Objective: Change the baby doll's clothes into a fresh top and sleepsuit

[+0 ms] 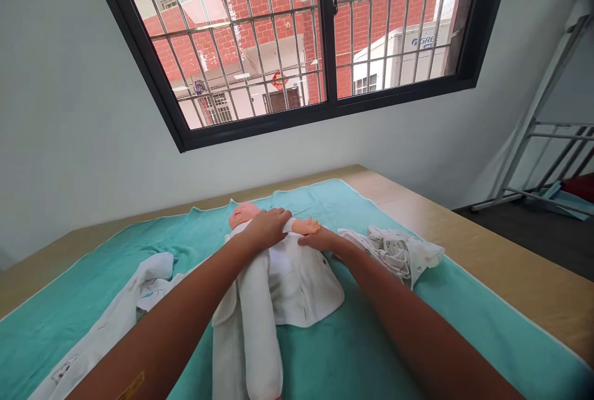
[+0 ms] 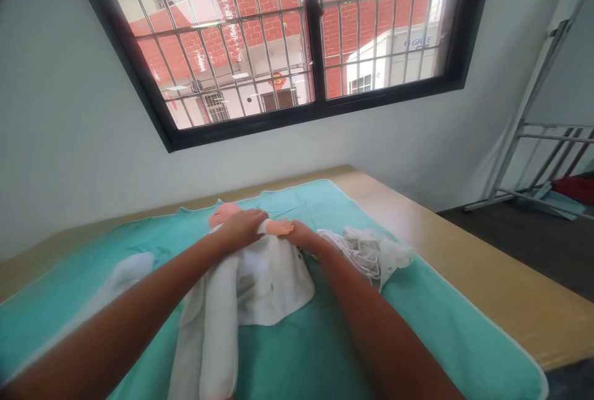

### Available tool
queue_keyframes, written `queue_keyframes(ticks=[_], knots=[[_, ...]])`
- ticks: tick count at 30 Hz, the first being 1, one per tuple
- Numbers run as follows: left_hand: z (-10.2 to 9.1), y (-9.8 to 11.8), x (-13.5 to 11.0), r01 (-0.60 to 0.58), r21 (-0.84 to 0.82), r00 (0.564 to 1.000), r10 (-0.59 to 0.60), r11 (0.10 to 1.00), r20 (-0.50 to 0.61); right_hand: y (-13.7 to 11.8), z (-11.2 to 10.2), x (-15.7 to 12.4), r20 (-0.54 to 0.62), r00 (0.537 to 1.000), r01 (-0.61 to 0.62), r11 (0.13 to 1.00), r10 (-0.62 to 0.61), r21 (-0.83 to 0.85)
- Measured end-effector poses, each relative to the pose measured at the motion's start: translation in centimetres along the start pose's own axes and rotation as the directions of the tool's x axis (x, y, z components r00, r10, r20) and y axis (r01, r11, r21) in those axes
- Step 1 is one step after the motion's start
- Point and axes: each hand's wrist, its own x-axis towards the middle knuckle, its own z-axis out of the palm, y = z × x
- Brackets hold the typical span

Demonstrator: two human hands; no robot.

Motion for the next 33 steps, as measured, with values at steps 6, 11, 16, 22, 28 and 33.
queue_keyframes(ticks=[6, 11, 16, 22, 28, 33], knots=[[0.3, -0.2, -0.3, -0.012, 0.105, 1.000, 0.010, 0.994, 0.014, 0.1, -2.3, -0.1, -0.071, 0.996, -0.005, 0.822, 0.055, 0.569], [0.8, 0.4, 0.0, 0.023, 0.186, 0.998, -0.034, 0.982, 0.058, 0.5, -2.6, 0.0, -0.048, 0.997, -0.008, 0.706, 0.060, 0.708], [1.0, 0.2, 0.5, 0.072, 0.240, 0.990, -0.099, 0.968, 0.102, 0.2, -3.4, -0.9, -0.009, 0.999, -0.021, 0.577, 0.049, 0.816], [1.6, -0.5, 1.0, 0.189, 0.263, 0.969, -0.223, 0.946, 0.106, -1.0, -3.2, -1.8, 0.033, 0.999, -0.040, 0.546, 0.022, 0.837], [3.5, 0.7, 2.0, 0.171, 0.151, 0.975, -0.189, 0.974, 0.114, -1.7, -2.6, -1.6, 0.023, 0.999, -0.006, 0.572, -0.022, 0.820], [4.2, 1.5, 2.5, 0.069, -0.012, 0.991, -0.067, 0.998, 0.117, -2.1, -1.8, -1.5, -0.038, 0.998, 0.058, 0.576, -0.045, 0.816]])
